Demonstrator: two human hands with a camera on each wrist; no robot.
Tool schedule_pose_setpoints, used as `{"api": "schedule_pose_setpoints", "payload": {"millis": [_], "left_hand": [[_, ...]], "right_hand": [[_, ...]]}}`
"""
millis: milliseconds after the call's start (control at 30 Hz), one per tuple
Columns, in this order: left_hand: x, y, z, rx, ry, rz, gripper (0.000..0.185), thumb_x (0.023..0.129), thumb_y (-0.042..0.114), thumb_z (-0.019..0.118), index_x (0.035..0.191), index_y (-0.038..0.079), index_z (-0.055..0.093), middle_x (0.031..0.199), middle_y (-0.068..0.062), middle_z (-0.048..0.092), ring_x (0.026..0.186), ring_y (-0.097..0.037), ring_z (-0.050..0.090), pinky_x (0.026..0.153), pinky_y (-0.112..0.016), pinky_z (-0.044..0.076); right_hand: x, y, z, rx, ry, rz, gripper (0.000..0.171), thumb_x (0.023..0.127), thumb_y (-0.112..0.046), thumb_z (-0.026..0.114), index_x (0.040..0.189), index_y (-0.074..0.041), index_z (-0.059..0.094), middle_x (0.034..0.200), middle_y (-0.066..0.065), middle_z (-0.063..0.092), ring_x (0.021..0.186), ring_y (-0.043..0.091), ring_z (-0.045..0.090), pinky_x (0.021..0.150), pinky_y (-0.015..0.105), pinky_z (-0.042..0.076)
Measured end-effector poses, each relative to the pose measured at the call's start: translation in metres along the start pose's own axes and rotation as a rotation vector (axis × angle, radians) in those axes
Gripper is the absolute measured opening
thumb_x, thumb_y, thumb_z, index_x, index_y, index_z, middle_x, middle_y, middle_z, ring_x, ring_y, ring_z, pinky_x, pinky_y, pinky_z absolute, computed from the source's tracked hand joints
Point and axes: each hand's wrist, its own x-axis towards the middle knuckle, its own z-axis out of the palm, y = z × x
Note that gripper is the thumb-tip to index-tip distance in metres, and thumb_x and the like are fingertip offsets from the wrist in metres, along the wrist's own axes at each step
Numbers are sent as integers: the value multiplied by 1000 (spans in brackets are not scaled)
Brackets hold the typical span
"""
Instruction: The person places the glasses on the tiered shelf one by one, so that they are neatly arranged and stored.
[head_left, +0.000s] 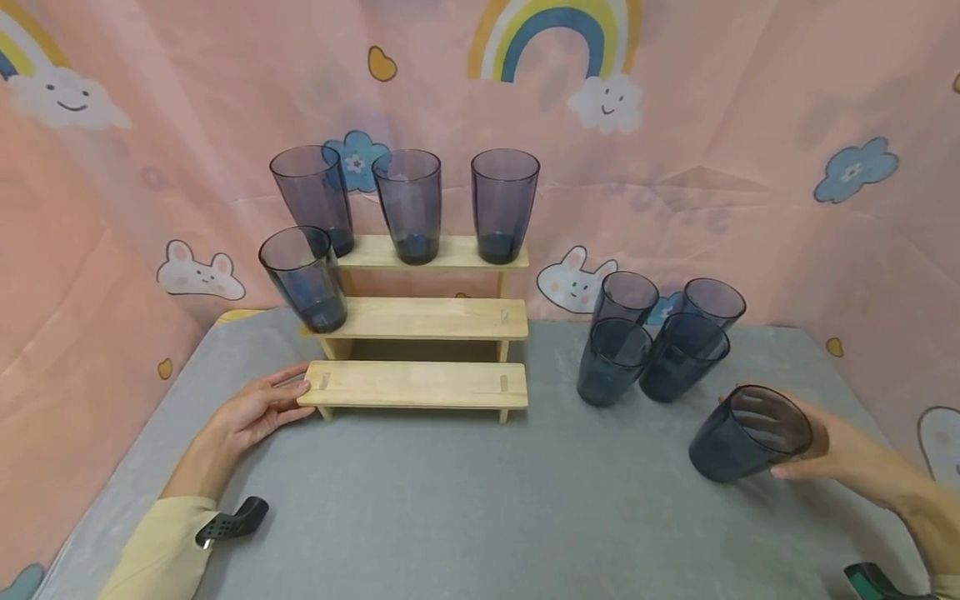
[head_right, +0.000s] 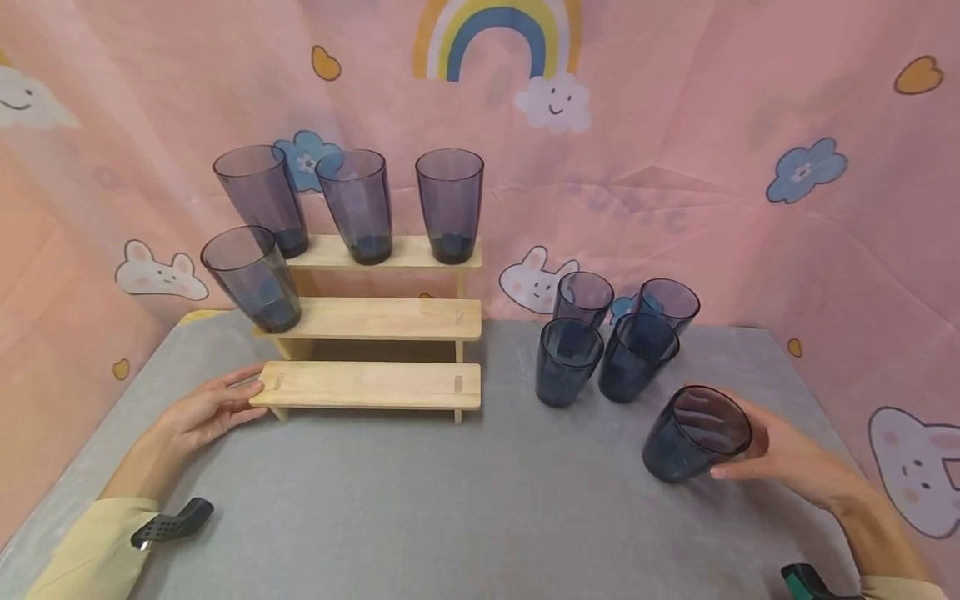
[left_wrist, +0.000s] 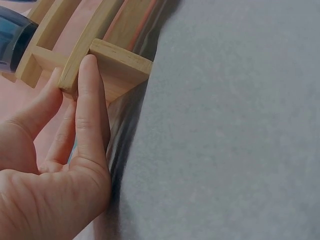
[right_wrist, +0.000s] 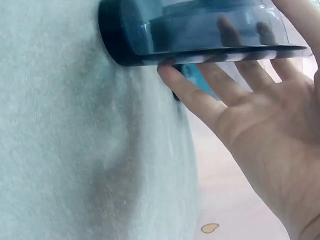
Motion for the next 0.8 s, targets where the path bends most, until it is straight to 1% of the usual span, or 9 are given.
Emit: {"api": "schedule_pose_setpoints", "payload": {"millis": [100, 233, 300, 367, 433, 533, 600, 733, 800], "left_hand": [[0, 0, 0, 15, 5, -3, 43, 100, -2, 51, 139, 13, 39, 109, 0, 67, 97, -19, 68, 82, -34, 59], [0, 2, 1, 39, 9, -1, 53, 100, -1, 52, 146, 10, 28, 109, 1, 66, 96, -18, 68, 81, -32, 59], [0, 2, 1, 38, 3, 2, 49, 100, -1, 52, 143, 11, 31, 109, 1, 66, 96, -18, 68, 81, -32, 59], [-1, 3, 2, 32, -10, 7, 40, 100, -1, 52, 136, 12, 43, 109, 1, 66, 97, -18, 68, 81, -33, 59], [-1, 3, 2, 16, -18, 10, 30, 100, -2, 51, 123, 16, 57, 109, 0, 66, 97, -19, 68, 81, -33, 59], [-1, 3, 1, 10, -21, 13, 30, 100, -2, 51, 108, 21, 67, 109, 0, 66, 96, -19, 68, 80, -33, 59], [0, 2, 1, 21, -20, 11, 28, 100, -2, 51, 111, 20, 65, 109, 1, 66, 97, -19, 67, 81, -33, 59], [1, 1, 0, 48, -9, 7, 30, 100, 0, 52, 126, 16, 52, 110, 3, 65, 98, -18, 67, 82, -33, 58], [0, 0, -1, 50, -7, 4, 31, 100, -1, 51, 126, 16, 51, 110, 2, 65, 98, -18, 67, 82, -33, 58]], "right_hand": [[0, 1, 5, -32, 52, 3, 91, 81, 14, 70, 154, -23, 29, 133, -31, 47, 114, -14, 49, 79, 21, 56], [1, -7, 9, -107, 49, -46, 92, 82, 13, 70, 156, -12, 21, 137, -29, 43, 116, -13, 48, 80, 26, 58], [1, -13, 10, -173, 66, -57, 93, 82, 11, 71, 156, -12, 20, 136, -30, 41, 115, -15, 47, 78, 26, 58], [1, -19, 10, -192, 67, -64, 93, 82, 11, 71, 157, -12, 20, 137, -28, 41, 116, -15, 46, 78, 26, 58], [3, -26, 10, -191, 54, -62, 92, 83, 11, 70, 157, -13, 20, 138, -28, 41, 117, -14, 46, 77, 28, 58], [4, -39, 8, -177, 2, -89, 91, 83, 13, 69, 156, -11, 21, 140, -22, 44, 120, -11, 46, 81, 30, 58], [5, -50, 8, -172, -33, -118, 90, 82, 15, 68, 156, -8, 21, 141, -19, 45, 123, -8, 47, 84, 31, 58], [9, -74, 11, -193, -56, -168, 92, 79, 19, 69, 155, -4, 22, 143, -13, 46, 124, -5, 48, 88, 29, 56], [14, -84, 15, -202, -67, -203, 94, 76, 20, 70, 154, -3, 23, 144, -10, 46, 125, -3, 48, 88, 28, 56]]}}
